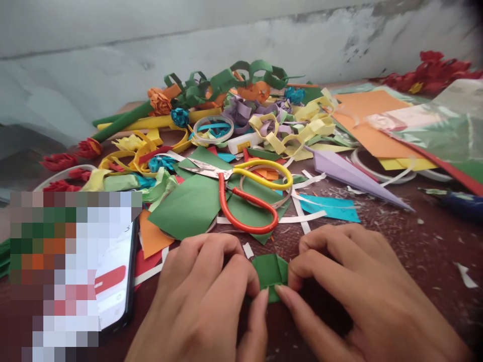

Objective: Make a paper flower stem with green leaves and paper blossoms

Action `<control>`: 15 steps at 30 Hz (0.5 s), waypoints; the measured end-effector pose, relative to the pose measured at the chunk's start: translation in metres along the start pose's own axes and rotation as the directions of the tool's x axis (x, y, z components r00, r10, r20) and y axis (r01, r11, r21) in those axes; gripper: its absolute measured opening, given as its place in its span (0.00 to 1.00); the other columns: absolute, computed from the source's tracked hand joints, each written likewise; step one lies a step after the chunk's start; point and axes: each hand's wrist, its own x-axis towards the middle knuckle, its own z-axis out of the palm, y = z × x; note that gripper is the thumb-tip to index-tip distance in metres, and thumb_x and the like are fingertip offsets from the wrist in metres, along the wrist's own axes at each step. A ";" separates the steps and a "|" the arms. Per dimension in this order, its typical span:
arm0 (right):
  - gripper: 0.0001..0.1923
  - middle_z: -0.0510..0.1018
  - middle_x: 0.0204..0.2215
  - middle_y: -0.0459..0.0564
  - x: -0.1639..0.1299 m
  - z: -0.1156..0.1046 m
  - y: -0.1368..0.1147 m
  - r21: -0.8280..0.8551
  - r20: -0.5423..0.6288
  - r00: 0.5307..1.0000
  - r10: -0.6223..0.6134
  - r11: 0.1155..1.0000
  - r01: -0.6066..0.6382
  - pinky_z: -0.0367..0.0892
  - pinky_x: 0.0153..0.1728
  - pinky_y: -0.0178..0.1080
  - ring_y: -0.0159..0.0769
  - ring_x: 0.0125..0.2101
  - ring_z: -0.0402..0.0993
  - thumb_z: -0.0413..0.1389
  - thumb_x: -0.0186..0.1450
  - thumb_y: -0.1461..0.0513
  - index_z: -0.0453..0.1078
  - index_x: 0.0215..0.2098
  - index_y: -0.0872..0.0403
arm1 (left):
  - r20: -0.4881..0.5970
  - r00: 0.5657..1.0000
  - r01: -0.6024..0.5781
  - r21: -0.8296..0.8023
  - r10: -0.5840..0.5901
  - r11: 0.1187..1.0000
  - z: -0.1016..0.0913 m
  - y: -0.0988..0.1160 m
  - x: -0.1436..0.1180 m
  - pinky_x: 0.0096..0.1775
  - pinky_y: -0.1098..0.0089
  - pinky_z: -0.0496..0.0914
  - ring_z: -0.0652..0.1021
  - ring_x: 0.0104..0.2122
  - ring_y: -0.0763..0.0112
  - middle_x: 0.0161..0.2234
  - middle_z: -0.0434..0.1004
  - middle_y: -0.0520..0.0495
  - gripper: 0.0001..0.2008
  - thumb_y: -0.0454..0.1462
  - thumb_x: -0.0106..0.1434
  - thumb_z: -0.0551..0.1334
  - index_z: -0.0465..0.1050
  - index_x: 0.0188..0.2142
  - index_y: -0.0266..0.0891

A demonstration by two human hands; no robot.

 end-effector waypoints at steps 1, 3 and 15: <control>0.06 0.76 0.31 0.49 0.000 -0.001 0.000 0.009 0.006 1.000 -0.001 1.000 0.001 0.64 0.35 0.42 0.41 0.35 0.71 0.59 0.65 0.60 0.71 0.29 0.50 | 0.012 1.000 0.010 -0.004 -0.010 1.000 -0.001 0.000 0.000 0.43 0.63 0.73 0.75 0.41 0.61 0.36 0.76 0.47 0.07 0.33 0.65 0.58 0.68 0.30 0.43; 0.05 0.76 0.31 0.48 0.001 -0.002 0.001 0.028 0.021 1.000 -0.011 1.000 0.010 0.65 0.34 0.41 0.40 0.34 0.71 0.60 0.65 0.61 0.72 0.30 0.49 | 0.024 0.999 0.023 -0.012 -0.022 1.000 -0.002 -0.001 0.001 0.42 0.63 0.73 0.76 0.40 0.61 0.36 0.76 0.47 0.05 0.33 0.66 0.58 0.68 0.33 0.43; 0.09 0.82 0.51 0.45 -0.011 -0.004 0.003 -0.059 -0.072 0.958 -0.278 0.960 0.274 0.70 0.54 0.41 0.39 0.51 0.77 0.57 0.71 0.63 0.80 0.44 0.50 | -0.113 0.937 -0.323 0.082 0.331 0.943 0.001 -0.012 -0.019 0.44 0.67 0.72 0.78 0.38 0.68 0.35 0.79 0.52 0.06 0.32 0.68 0.60 0.76 0.38 0.41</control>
